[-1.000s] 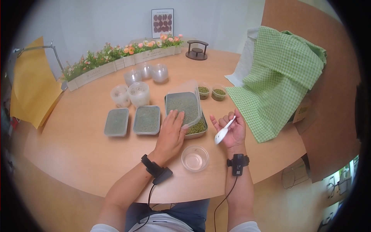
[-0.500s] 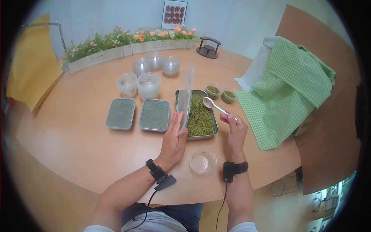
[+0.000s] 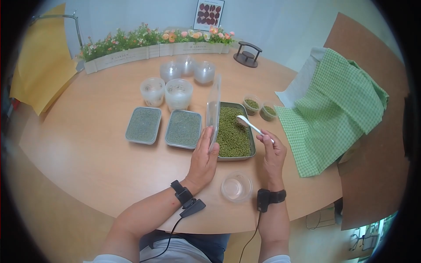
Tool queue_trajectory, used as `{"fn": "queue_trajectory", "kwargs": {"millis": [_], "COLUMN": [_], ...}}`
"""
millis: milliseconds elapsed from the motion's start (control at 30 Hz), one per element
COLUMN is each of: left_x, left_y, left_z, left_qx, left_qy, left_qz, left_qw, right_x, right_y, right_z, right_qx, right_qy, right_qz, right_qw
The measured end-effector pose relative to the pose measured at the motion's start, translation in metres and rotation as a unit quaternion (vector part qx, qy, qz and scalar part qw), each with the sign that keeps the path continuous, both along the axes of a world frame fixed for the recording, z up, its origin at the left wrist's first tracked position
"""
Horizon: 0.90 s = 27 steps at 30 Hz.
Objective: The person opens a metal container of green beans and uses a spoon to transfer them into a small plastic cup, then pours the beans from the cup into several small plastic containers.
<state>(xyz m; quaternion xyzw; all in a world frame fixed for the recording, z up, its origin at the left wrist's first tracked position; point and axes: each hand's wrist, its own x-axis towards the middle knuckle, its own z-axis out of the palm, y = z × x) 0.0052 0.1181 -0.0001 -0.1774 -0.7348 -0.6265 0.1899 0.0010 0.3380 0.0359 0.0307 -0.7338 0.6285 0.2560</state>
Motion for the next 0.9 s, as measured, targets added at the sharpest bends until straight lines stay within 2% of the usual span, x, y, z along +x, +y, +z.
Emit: {"fn": "queue_trajectory", "kwargs": {"millis": [233, 400, 533, 633, 700, 900], "left_x": [-0.001, -0.001, -0.004, -0.008, -0.012, -0.017], "left_y": [0.001, 0.000, 0.000, 0.000, -0.002, -0.004], "left_z": [-0.005, -0.004, -0.009, -0.013, -0.013, -0.013], "left_qx": [-0.029, -0.053, -0.085, -0.104, -0.103, -0.070], "left_qy": [-0.002, -0.016, 0.012, 0.027, 0.024, -0.001], "left_qz": [0.002, -0.014, -0.018, -0.014, -0.025, -0.040], "left_qw": [1.000, 0.998, 0.996, 0.994, 0.994, 0.997], "right_x": [0.005, 0.007, 0.007, 0.003, 0.003, 0.005], "right_y": [0.002, -0.004, -0.006, -0.006, -0.011, -0.012], "right_z": [-0.003, -0.002, -0.007, -0.017, -0.014, -0.014], "right_qx": [-0.020, 0.077, 0.079, 0.020, -0.087, -0.051], "right_qy": [-0.003, 0.007, -0.009, -0.003, -0.038, -0.027], "right_qz": [0.003, -0.048, -0.068, -0.071, -0.065, -0.068], "right_qw": [1.000, 0.996, 0.994, 0.997, 0.993, 0.996]}}
